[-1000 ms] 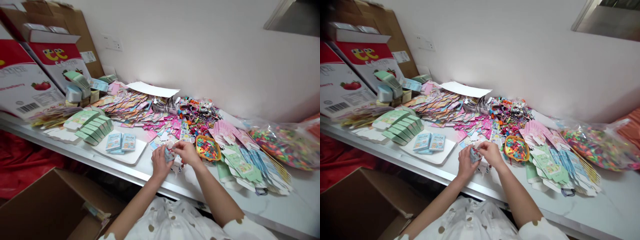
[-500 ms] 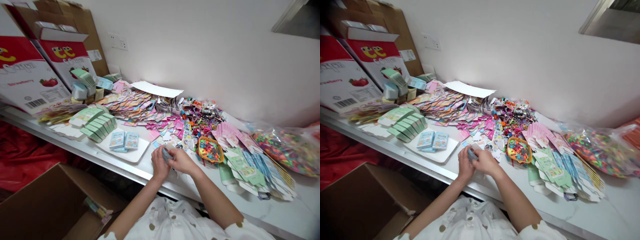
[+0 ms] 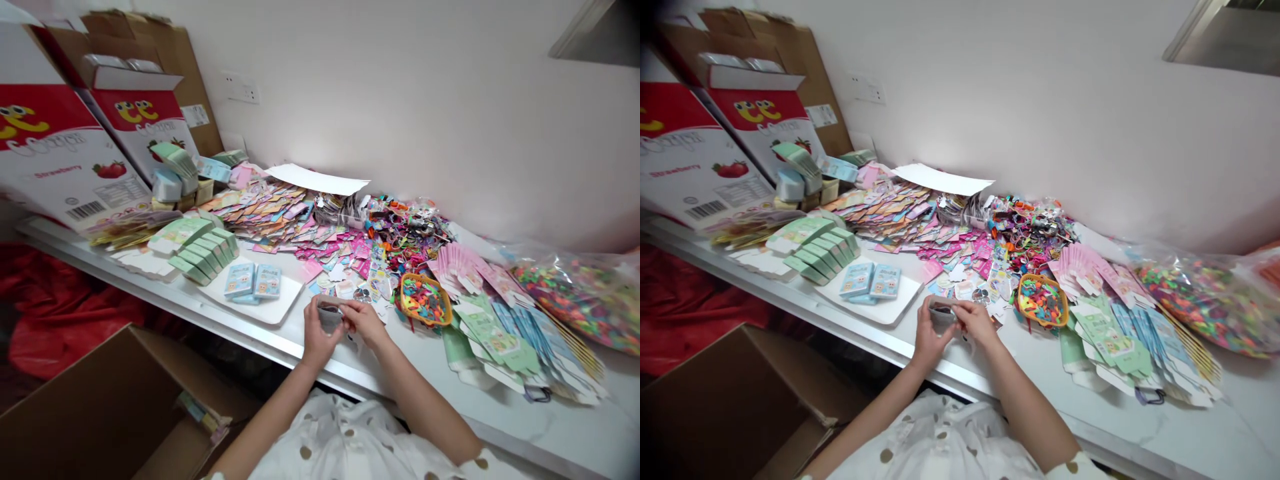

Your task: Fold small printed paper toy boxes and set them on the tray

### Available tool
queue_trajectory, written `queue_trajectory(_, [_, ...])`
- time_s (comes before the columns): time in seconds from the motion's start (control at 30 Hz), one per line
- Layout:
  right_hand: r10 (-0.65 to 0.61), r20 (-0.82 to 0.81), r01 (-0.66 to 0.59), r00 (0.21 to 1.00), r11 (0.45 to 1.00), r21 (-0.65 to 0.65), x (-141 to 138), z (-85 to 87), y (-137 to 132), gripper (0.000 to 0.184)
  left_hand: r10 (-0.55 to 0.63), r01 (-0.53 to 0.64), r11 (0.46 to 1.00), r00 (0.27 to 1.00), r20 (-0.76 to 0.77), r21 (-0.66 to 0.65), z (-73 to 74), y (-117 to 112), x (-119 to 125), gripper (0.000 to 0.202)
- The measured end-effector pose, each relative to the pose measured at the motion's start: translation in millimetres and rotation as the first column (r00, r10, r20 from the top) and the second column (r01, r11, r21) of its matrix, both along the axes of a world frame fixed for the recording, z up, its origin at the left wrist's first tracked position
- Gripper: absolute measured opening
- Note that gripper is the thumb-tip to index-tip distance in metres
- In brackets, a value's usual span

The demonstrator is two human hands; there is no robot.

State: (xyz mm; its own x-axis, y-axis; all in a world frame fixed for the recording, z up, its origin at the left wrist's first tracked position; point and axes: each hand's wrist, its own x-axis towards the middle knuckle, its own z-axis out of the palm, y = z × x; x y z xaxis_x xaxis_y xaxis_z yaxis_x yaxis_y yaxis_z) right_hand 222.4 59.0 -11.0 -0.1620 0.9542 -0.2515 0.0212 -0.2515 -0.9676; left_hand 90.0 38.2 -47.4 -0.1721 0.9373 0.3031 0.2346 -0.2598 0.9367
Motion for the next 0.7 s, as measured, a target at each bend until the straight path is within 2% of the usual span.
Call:
queue_trajectory(0.1, [0.0,0.078,-0.003,0.997,0.999,0.032,-0.2,4.6,7.1,0.032,-0.101,0.142,0.978,0.964,0.248,-0.156,10.4,0.1,-12.0,0.046])
queue_trajectory(0.2, [0.005,0.162,-0.031,0.987,0.987,0.16,0.6,6.9,9.9,0.029,-0.05,0.21,0.917,0.904,0.424,-0.338,20.5,6.0,-22.2,0.042])
queue_trajectory(0.27, [0.01,0.219,-0.065,0.976,0.968,0.243,0.3,6.9,8.9,0.03,-0.092,0.273,0.894,0.888,0.45,-0.355,24.8,10.6,-28.5,0.041])
queue_trajectory(0.37, [0.057,0.342,-0.184,0.938,0.917,0.353,-1.3,10.1,4.8,0.031,-0.183,0.296,0.906,0.918,0.351,-0.301,28.1,15.5,-38.7,0.03])
queue_trajectory(0.5, [0.094,0.475,-0.334,0.875,0.827,0.453,-2.5,21.5,1.7,0.031,-0.184,0.219,0.947,0.97,0.161,-0.235,29.6,16.6,-50.8,0.026])
queue_trajectory(0.6, [0.083,0.51,-0.345,0.856,0.827,0.444,-1.9,25.6,3.6,0.032,-0.203,0.208,0.965,0.978,0.048,-0.162,29.4,14.6,-56.3,0.024])
queue_trajectory(0.7, [0.034,0.592,-0.371,0.805,0.808,0.458,-1.2,22.6,6.3,0.029,-0.216,0.21,0.974,0.974,-0.071,-0.086,29.1,13.5,-59.1,0.025])
